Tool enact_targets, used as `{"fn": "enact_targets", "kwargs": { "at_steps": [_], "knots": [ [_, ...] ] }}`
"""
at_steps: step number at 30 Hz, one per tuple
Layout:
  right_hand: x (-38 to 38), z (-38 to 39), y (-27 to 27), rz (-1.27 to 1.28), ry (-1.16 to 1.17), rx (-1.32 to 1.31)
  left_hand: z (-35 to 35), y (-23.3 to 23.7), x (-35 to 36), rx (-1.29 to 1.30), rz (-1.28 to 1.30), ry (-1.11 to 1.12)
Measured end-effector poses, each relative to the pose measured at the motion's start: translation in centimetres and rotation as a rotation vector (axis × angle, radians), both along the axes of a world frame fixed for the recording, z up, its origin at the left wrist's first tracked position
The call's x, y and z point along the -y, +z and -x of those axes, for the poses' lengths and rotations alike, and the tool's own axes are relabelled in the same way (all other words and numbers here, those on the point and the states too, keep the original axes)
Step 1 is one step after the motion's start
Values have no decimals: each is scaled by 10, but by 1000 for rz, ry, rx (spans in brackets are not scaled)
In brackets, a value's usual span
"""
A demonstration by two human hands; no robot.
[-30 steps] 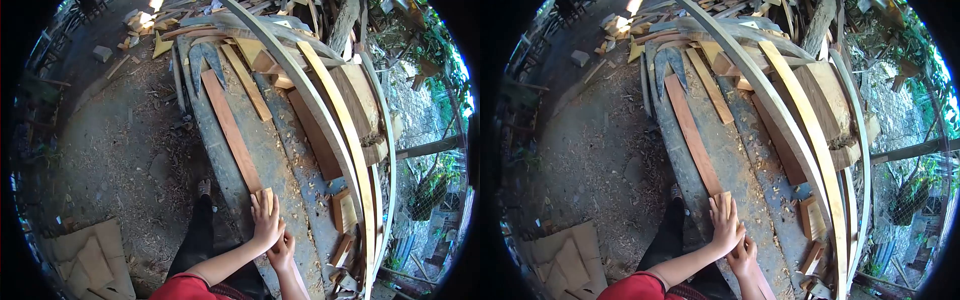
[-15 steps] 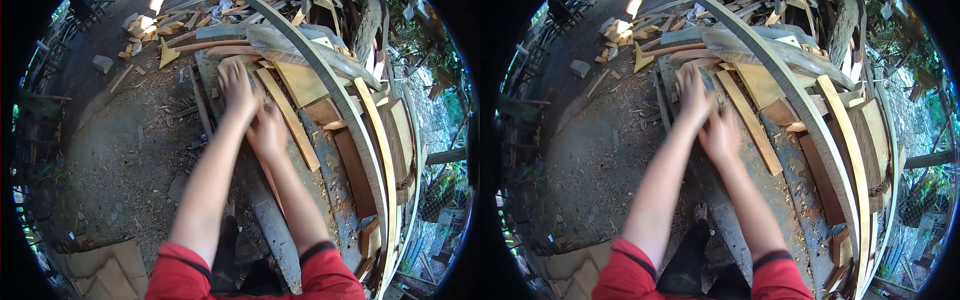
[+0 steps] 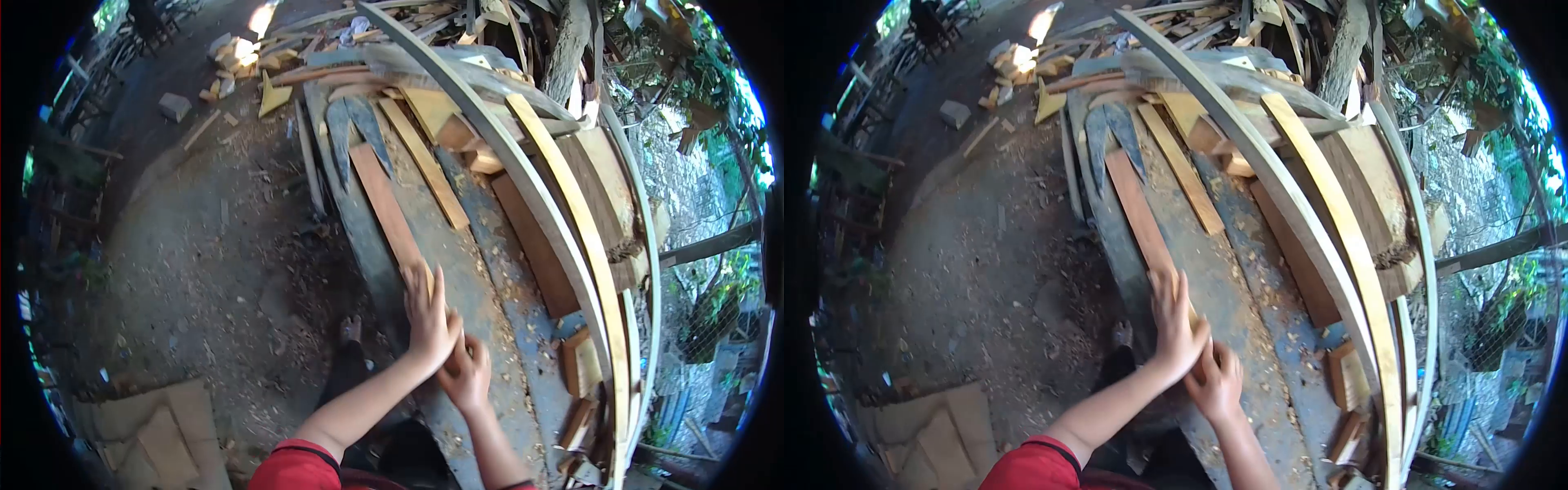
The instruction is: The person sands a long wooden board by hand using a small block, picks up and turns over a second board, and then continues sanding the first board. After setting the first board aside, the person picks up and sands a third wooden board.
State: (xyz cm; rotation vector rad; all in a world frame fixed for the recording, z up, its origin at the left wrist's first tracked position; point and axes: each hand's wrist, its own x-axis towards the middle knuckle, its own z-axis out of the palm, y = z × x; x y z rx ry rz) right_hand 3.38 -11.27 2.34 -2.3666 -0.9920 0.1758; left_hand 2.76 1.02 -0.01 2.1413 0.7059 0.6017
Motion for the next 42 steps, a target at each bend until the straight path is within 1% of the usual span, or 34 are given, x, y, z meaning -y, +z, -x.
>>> {"fn": "enact_targets", "kwargs": {
  "at_steps": [2,4,5,7,10,12,14,16,18,19,20,21,22,23,24,26,27,28,29,30,31,33,36,38,40,42],
  "knots": [
    [68,31,-5,21,-17,-26,28,3,66,-61,57,-78],
    [113,53,-7,51,-44,-71,46,2,108,-102,83,-136],
    [124,58,-9,52,-59,-98,50,2,121,-101,95,-133],
    [130,56,-10,70,-51,-86,51,1,127,-172,69,-140],
    [102,44,-14,63,-57,-80,35,5,98,-232,56,-159],
    [62,27,-15,50,-65,-91,20,6,55,-248,42,-174],
    [-5,-3,-11,15,-1,-49,-3,7,-6,-263,-8,-95],
    [-85,-34,-9,-1,49,-44,-29,-1,-82,-152,-67,5],
    [-171,-66,-12,-60,58,3,-63,-10,-166,-100,-188,58],
    [-212,-83,-18,-84,56,22,-84,-15,-211,-12,-267,80],
    [-258,-102,-23,-146,38,58,-106,-18,-256,-12,-355,95],
    [-301,-120,-19,-103,12,26,-127,-16,-300,-85,-398,113],
    [-341,-141,-27,-179,47,38,-145,-19,-342,-121,-457,145],
    [-374,-157,-24,-185,85,1,-161,-18,-381,-182,-425,148],
    [-396,-166,-20,-193,118,-40,-168,-15,-408,-246,-395,147],
    [-411,-166,-7,-210,139,-31,-164,2,-424,-180,-443,218],
    [-404,-159,-3,-282,105,-1,-158,11,-413,-102,-489,244],
    [-386,-150,2,-369,122,32,-149,18,-396,-44,-514,216],
    [-359,-140,7,-309,137,16,-136,24,-369,-31,-558,204],
    [-329,-130,7,-329,158,-3,-120,34,-334,-53,-488,171],
    [-295,-118,7,-278,157,-12,-108,29,-299,-59,-466,172],
    [-216,-90,5,-247,156,-18,-75,29,-220,-58,-322,96],
    [-94,-44,8,-71,76,-70,-35,9,-96,-66,-167,2],
    [-20,-13,15,37,19,-94,-8,11,-19,-116,-45,-52],
    [43,15,16,69,-25,-140,16,12,44,-161,19,-109],
    [92,41,13,98,-75,-155,35,12,88,-183,63,-166]
  ]
}}
